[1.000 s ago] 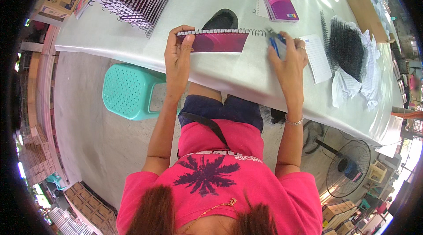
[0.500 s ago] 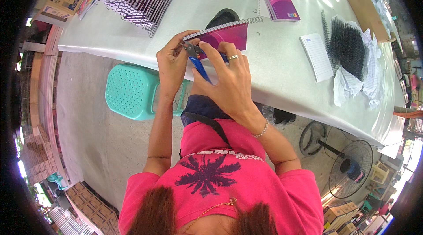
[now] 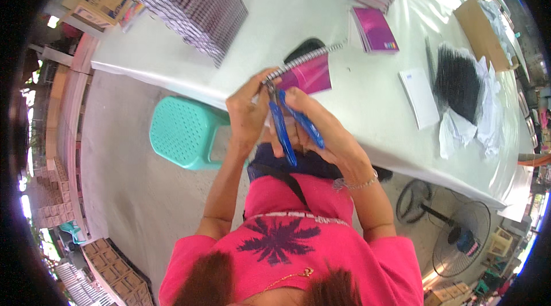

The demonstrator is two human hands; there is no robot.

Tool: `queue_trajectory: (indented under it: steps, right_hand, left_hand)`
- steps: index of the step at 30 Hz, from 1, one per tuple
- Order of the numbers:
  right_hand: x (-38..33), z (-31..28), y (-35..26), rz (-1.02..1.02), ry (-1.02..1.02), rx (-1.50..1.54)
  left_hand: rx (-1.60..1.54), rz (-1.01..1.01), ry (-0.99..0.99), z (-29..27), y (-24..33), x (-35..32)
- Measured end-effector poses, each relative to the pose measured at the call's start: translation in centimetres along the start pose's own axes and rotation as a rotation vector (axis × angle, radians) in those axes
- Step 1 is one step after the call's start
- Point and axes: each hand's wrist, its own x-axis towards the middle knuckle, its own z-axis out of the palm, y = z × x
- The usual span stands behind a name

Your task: The person binds notebooks by sliding a plastic spiral through pre-punched holes in a stack of paper and covers, then clips the excess spiral with a hand tool.

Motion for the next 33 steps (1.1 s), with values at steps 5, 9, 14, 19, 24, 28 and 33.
queue_trajectory:
  steps: [5,9,14,19,24,28,33]
  right_hand:
    - [-1.4,-1.6,-2.3,-0.31,0.288,-1.028]
    - [-2.5,-7.1,-3.5,-0.453,0.769,-1.663]
    - [-2.4,-10.8,-2.9,-0.563,0.919,-1.717]
    - [-2.0,-10.7,-2.1,-0.628,0.949,-1.768]
    - [-2.3,-10.7,-2.2,-0.628,0.943,-1.755]
    - [-2.4,-10.7,-2.1,-0.651,0.945,-1.752]
    - [-2.5,-10.6,-2.1,-0.692,0.961,-1.698]
  left_hand:
    - [0.015,-0.206,0.067,-2.0,3.2,1.7]
    - [0.118,0.087,0.325,-7.2,9.6,6.1]
    - [-0.033,0.482,0.516,-15.5,13.7,16.7]
    - [-0.024,0.312,0.384,-18.6,10.0,22.3]
    - [0.113,0.119,0.418,-20.3,6.2,22.5]
    - [0.184,0.068,0.403,-20.3,5.2,22.0]
    - [0.146,0.073,0.409,-19.5,4.5,21.8]
